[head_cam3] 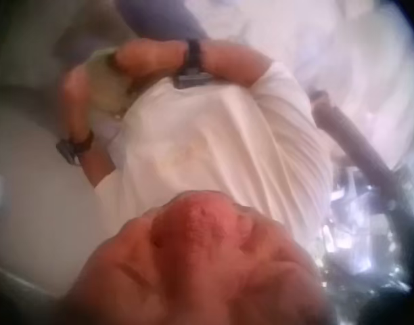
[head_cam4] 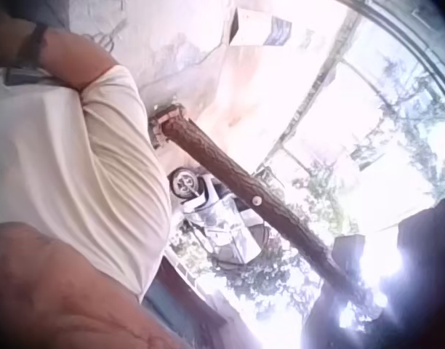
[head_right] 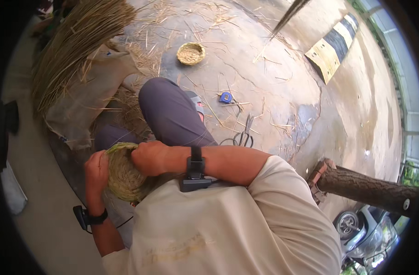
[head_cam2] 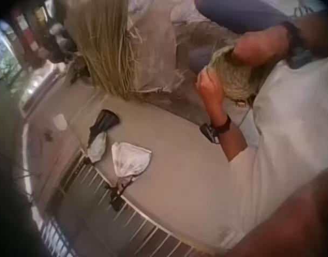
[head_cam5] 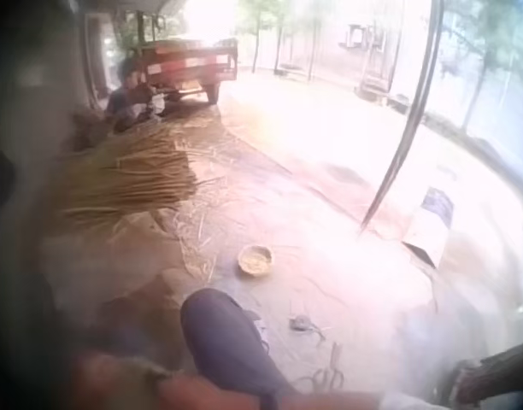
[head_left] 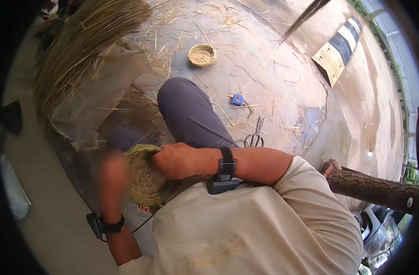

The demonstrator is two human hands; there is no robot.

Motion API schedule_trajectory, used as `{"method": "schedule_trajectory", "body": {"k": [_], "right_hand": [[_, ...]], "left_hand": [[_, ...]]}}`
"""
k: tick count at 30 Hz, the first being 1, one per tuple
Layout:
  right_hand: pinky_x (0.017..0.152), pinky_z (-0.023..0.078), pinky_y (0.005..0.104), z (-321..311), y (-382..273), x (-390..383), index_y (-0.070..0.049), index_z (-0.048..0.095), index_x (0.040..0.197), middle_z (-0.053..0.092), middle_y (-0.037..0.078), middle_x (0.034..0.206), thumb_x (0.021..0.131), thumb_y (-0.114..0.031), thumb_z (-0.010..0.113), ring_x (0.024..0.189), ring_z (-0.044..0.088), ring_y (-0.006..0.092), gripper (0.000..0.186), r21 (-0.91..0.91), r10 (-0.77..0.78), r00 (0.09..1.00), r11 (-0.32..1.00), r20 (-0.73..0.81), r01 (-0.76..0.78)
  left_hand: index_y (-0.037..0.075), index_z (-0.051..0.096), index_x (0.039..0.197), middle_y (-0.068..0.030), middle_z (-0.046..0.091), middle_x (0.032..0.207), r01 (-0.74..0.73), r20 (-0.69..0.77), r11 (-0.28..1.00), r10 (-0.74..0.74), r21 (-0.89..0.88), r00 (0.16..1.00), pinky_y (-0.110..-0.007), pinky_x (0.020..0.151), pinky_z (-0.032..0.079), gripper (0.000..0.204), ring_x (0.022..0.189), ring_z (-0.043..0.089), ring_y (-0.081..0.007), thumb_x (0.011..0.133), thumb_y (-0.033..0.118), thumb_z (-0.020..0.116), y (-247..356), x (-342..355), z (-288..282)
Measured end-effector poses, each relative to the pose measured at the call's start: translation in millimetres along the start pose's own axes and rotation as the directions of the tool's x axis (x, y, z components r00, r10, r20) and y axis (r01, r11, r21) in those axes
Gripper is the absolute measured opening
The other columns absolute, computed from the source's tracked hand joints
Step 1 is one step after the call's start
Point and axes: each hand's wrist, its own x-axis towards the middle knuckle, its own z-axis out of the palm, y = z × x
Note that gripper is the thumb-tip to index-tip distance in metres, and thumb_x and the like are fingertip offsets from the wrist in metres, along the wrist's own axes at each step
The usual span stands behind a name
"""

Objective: The recorder is weaving a small basket out of straw materials.

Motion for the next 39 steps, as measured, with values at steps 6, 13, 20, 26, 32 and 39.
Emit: {"method": "schedule_trajectory", "body": {"k": [6,13,20,26,32,39], "right_hand": [[0.076,0.06,0.0414,-47.6,114.9,-95.0,-0.007,0.072,0.111,0.077,0.015,0.093,0.102,-0.024,0.057,0.083,0.075,0.0305,0.025,0.424,0.204,0.817,0.904,-0.539,0.054],[0.064,0.06,0.0376,88.3,383.1,-214.7,0.002,0.072,0.091,0.076,0.015,0.079,0.098,-0.028,0.056,0.064,0.074,0.0245,0.035,0.703,0.853,0.344,0.519,-0.392,-0.487],[0.055,0.062,0.0386,268.9,453.9,-239.2,0.001,0.074,0.098,0.074,0.012,0.085,0.095,-0.014,0.054,0.066,0.075,0.0245,0.025,0.705,0.948,0.315,0.185,0.057,-0.685],[0.074,0.063,0.0417,347.4,468.2,-210.1,-0.002,0.077,0.102,0.077,0.019,0.09,0.096,-0.022,0.052,0.072,0.077,0.0346,0.033,0.613,0.947,0.321,0.261,-0.013,-0.746],[0.076,0.061,0.0445,381.3,479.2,-187.7,0.0,0.074,0.109,0.076,0.023,0.097,0.093,-0.018,0.057,0.083,0.077,0.0377,0.029,0.775,0.988,0.11,-0.015,0.108,-0.632],[0.069,0.062,0.0448,380.6,483.0,-192.6,0.001,0.073,0.113,0.075,0.022,0.1,0.088,-0.01,0.063,0.08,0.077,0.0372,0.028,0.676,0.991,0.081,-0.014,0.108,-0.736]], "left_hand": [[-0.007,0.069,0.114,-0.0246,0.072,0.102,0.029,0.006,0.998,-0.028,-0.061,1.0,-0.045,0.084,0.054,0.03,0.093,0.071,-0.0408,0.103,0.018,0.056,4.3,7.4,10.9],[-0.005,0.068,0.124,-0.0214,0.073,0.1,0.02,-0.009,0.999,-0.021,-0.032,1.0,-0.042,0.082,0.054,0.034,0.091,0.071,-0.0329,0.105,0.019,0.053,11.9,18.4,19.1],[-0.005,0.066,0.13,-0.0211,0.075,0.106,0.243,0.12,0.969,-0.246,0.038,0.962,-0.038,0.086,0.055,0.035,0.096,0.071,-0.0241,0.107,0.017,0.051,37.7,31.0,11.3],[-0.006,0.069,0.127,-0.0199,0.075,0.109,0.13,0.117,0.991,-0.133,0.033,0.984,-0.038,0.091,0.055,0.034,0.099,0.072,-0.0264,0.107,0.016,0.051,30.2,36.5,16.4],[-0.008,0.068,0.126,-0.0212,0.075,0.113,0.175,0.116,0.984,-0.172,-0.018,0.978,-0.038,0.092,0.054,0.035,0.103,0.072,-0.0267,0.107,0.016,0.05,35.5,42.1,18.7],[-0.009,0.066,0.128,-0.0228,0.073,0.117,0.207,0.099,0.978,-0.209,0.024,0.973,-0.039,0.097,0.052,0.038,0.108,0.07,-0.0301,0.108,0.018,0.049,34.9,35.4,18.8]]}}
